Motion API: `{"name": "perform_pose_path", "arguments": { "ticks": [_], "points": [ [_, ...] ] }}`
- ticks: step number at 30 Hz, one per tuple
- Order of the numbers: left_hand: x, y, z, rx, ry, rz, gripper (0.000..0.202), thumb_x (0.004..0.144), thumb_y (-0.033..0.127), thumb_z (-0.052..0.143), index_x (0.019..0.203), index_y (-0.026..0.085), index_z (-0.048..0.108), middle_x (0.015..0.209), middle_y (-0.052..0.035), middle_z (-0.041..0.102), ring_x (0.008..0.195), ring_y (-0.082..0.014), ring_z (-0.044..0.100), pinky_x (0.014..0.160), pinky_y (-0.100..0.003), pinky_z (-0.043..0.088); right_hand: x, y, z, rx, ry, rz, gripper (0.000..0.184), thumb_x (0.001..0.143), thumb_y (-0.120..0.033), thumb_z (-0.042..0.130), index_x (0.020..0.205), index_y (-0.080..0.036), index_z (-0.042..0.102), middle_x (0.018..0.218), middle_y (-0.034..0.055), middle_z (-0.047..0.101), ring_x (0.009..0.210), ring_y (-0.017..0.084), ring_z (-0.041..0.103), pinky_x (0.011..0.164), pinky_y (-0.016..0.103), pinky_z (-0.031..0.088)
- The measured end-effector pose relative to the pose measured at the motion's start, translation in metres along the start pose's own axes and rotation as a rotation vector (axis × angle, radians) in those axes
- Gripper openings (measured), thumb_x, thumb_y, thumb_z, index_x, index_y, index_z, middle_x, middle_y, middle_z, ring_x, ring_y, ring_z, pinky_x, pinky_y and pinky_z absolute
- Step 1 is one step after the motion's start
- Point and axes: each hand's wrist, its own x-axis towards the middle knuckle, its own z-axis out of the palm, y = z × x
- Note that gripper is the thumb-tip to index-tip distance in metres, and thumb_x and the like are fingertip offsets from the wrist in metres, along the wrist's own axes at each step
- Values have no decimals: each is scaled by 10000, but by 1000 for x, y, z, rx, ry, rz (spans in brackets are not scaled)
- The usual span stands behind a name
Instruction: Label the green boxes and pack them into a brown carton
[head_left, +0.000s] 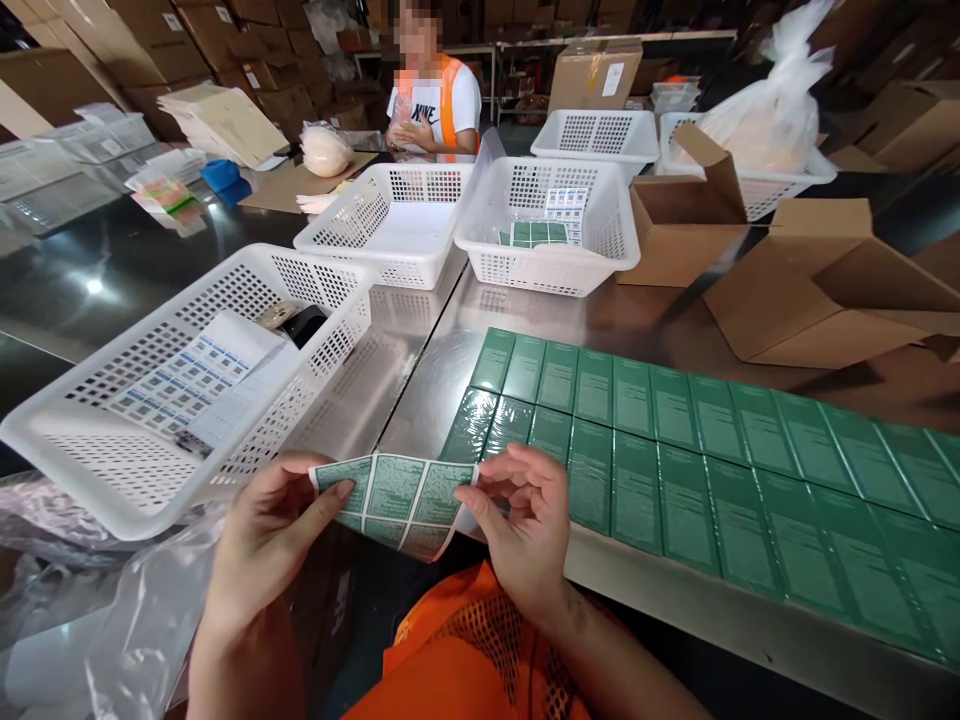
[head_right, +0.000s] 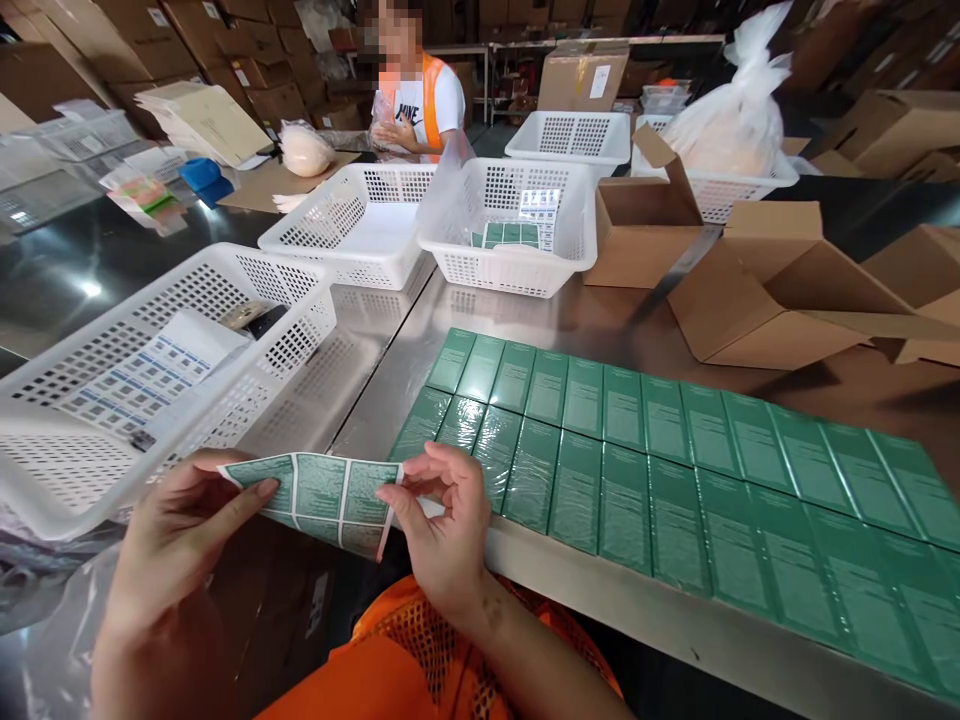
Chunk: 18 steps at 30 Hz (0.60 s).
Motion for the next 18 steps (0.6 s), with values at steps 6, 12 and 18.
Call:
{"name": "perform_pose_path", "arguments": {
  "ticks": [6,12,18],
  "points": [
    [-5,-4,-2,43,26,34,158,740,197,770,856,237,670,771,30,689,657,-115,640,607,-180,559,5,-1,-2,176,-53,234,561,753,-123,789,1196,-345,527,919,-46,654,763,92,639,697,215,569],
    [-6,-7,-4,47,32,28,176,720,223,788,845,220,664,773,16,691,660,-141,648,597,-214,562,4,-3,-3,167,-103,274,511,791,-171,761,1206,-319,503,887,-34,679,779,111,642,745,257,550],
    [-5,1,-1,114,23,2,155,741,254,772,843,206,665,718,11,681,600,-125,623,541,-190,530,1,-4,-3,26,-100,264,508,738,-234,811,1158,-269,527,808,-24,675,754,151,646,742,304,546]
  ]
}}
